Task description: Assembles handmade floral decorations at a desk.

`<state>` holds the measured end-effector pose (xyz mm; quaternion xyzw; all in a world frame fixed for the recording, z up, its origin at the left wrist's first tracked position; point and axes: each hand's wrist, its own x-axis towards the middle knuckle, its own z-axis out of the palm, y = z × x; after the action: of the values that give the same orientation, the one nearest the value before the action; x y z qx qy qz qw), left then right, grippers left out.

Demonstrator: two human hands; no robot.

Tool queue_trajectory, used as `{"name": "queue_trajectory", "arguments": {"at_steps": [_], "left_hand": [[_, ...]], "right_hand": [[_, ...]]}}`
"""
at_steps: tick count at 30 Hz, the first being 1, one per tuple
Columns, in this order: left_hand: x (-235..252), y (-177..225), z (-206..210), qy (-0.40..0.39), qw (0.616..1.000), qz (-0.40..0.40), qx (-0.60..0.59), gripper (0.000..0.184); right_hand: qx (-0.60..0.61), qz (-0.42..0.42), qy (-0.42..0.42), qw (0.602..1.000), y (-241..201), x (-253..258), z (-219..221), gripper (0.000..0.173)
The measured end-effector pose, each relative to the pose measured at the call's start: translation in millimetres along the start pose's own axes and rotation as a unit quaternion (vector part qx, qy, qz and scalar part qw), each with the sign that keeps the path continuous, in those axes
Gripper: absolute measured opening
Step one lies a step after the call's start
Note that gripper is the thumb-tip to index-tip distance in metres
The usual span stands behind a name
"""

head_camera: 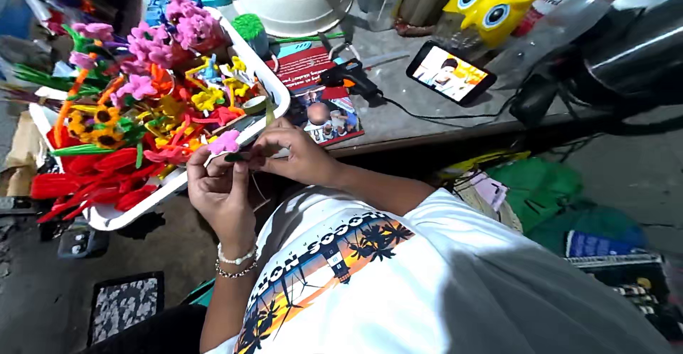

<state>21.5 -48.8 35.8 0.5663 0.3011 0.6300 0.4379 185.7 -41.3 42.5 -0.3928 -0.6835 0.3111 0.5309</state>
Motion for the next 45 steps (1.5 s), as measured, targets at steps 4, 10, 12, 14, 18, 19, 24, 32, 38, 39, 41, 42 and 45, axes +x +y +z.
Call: {"name": "queue_trajectory", "arguments": {"at_steps": [4, 10, 12, 14, 18, 19, 24, 32, 38, 39, 41, 42, 45], "left_hand": [[-2, 0, -1, -0.018, 0.99, -0.093, -0.107, 0.034], [-5, -4, 2, -0.031, 0.967, -0.162, -0.194, 0.022], [-3, -6, 1, -0.034, 0.971, -0.162, -0.173, 0.026], [0, -7, 1, -0.029, 0.982, -0.137, -0.127, 0.036], [2, -3, 3, -0.005, 0.996, -0.07, -0.047, 0.06], [2, -2, 3, 0.004, 0.998, -0.054, -0.038, 0.059], [4, 6, -3, 0.014, 1.0, 0.006, 0.013, 0.054], [9, 15, -16, 0.055, 0.991, 0.062, 0.109, 0.043], [13, 21, -24, 0.039, 0.988, 0.093, 0.117, 0.046], [13, 22, -26, 0.034, 0.987, 0.101, 0.117, 0.046], [13, 24, -29, 0.027, 0.986, 0.113, 0.121, 0.046], [13, 25, -31, 0.027, 0.985, 0.119, 0.123, 0.046], [13, 34, -34, 0.039, 0.981, 0.135, 0.133, 0.045]], "right_hand": [[0.107, 0.029, -0.072, 0.991, 2, 4, -9, 0.013], [0.247, 0.104, -0.123, 0.955, 2, 5, -17, 0.008], [0.188, 0.068, -0.1, 0.975, 2, 4, -17, 0.008], [0.095, 0.041, -0.048, 0.993, 3, 2, -15, 0.011], [0.02, 0.005, 0.028, 0.999, 1, -1, -3, 0.011], [0.014, -0.007, 0.037, 0.999, -1, 0, -1, 0.01], [-0.026, -0.05, 0.038, 0.998, -4, 0, 6, 0.009], [-0.241, -0.039, -0.042, 0.969, 27, 64, -31, 0.027], [-0.361, 0.084, -0.251, 0.894, 39, 109, -45, 0.025], [-0.359, 0.079, -0.252, 0.895, 38, 110, -46, 0.023], [-0.353, 0.045, -0.226, 0.907, 36, 108, -47, 0.018], [-0.346, 0.02, -0.194, 0.918, 35, 104, -50, 0.017], [-0.354, -0.044, -0.08, 0.931, 23, 91, -69, 0.018]]}}
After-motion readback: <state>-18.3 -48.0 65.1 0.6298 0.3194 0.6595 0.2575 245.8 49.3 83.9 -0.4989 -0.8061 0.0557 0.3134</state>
